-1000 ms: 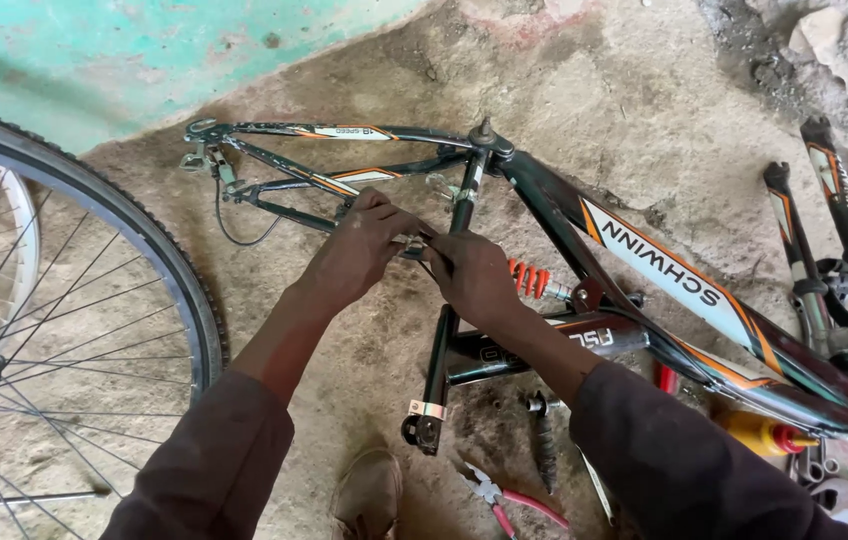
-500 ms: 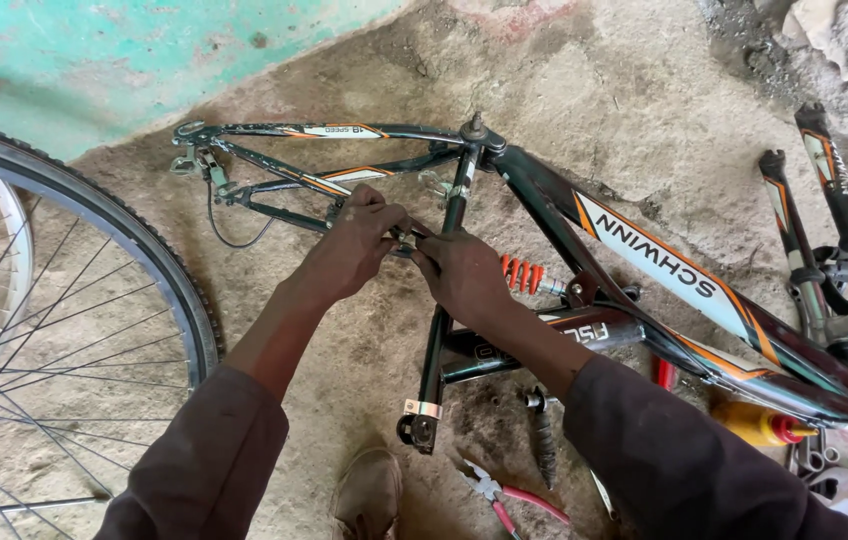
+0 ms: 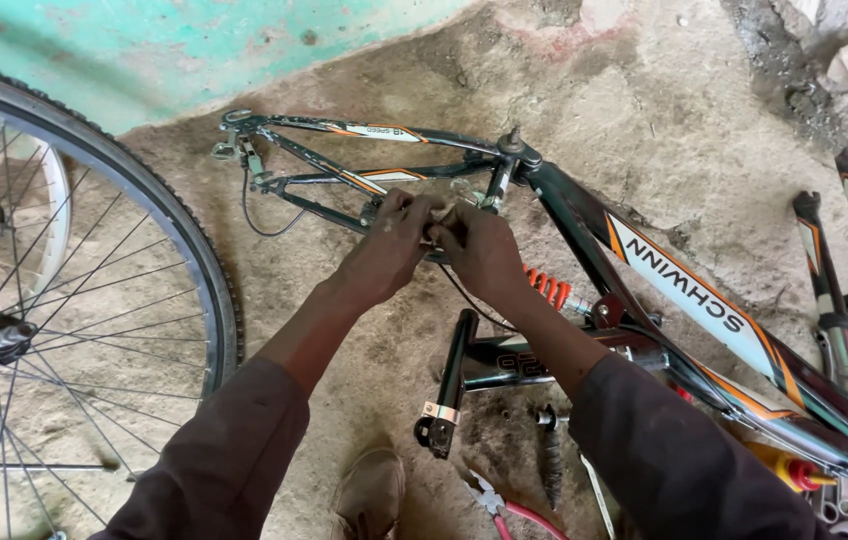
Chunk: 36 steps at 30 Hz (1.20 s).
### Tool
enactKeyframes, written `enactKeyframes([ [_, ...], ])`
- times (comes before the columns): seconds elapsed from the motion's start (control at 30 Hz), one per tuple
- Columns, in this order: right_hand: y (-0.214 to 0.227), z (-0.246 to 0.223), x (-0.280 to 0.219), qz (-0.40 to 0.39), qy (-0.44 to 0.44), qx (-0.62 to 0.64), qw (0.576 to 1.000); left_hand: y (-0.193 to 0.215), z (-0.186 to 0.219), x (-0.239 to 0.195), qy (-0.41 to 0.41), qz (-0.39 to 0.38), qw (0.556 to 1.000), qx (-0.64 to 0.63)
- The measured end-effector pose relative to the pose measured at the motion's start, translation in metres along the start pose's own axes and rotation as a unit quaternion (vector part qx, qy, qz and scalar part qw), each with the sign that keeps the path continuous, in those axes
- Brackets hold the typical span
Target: The person is repairing a bicycle frame lying on the ground. They use a wrench to tighten bolts on the frame, wipe the area with a cloth, and use a red screwdriver to adjust components near the handlebars.
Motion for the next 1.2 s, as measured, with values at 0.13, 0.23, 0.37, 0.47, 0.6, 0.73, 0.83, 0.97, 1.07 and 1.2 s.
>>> enactKeyframes([
  [0.13, -0.005, 0.004, 0.002, 0.005, 0.005, -0.005, 1.0, 0.011, 0.014, 0.0, 0.036, -0.005, 0.998, -0.056],
  [0.23, -0.004, -0.003, -0.001, 0.005, 0.019, -0.039, 0.999, 0.02, 0.019, -0.006, 0.02, 0.012, 0.998, -0.052],
  [0.37, -0.003, -0.013, -0.005, 0.01, 0.031, 0.009, 0.999, 0.019, 0.005, -0.041, 0.067, 0.102, 0.983, -0.135],
  [0.47, -0.001, -0.013, -0.003, 0.005, 0.033, 0.022, 0.999, -0.028, -0.038, -0.09, 0.215, 0.23, 0.926, -0.208],
  [0.6, -0.001, -0.017, -0.006, 0.0, 0.038, 0.018, 0.999, -0.097, -0.082, -0.145, 0.368, 0.206, 0.837, -0.347],
  [0.73, -0.004, -0.009, -0.003, -0.006, 0.023, 0.035, 0.999, -0.106, -0.087, -0.145, 0.329, 0.198, 0.84, -0.383],
  [0.83, -0.006, -0.003, 0.0, -0.027, 0.008, 0.055, 0.998, -0.109, -0.082, -0.131, 0.327, 0.127, 0.852, -0.388],
  [0.97, -0.006, -0.005, -0.001, -0.033, 0.011, 0.05, 0.998, -0.123, -0.069, -0.119, 0.354, 0.095, 0.818, -0.443],
  [1.07, -0.004, -0.008, -0.001, -0.031, 0.005, 0.053, 0.998, -0.131, -0.069, -0.113, 0.382, 0.073, 0.796, -0.465],
  [1.2, -0.006, -0.004, -0.001, -0.019, 0.026, 0.049, 0.998, -0.133, -0.079, -0.12, 0.395, 0.09, 0.8, -0.442],
])
Point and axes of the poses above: each hand's wrist, its own x-axis towards the middle knuckle, its own y-axis out of the back of the hand, z = x × y, the point moved 1 cm from there along x, towards the middle knuckle, and after that the axes turned 4 degrees about -y, right-handed, at the moved point
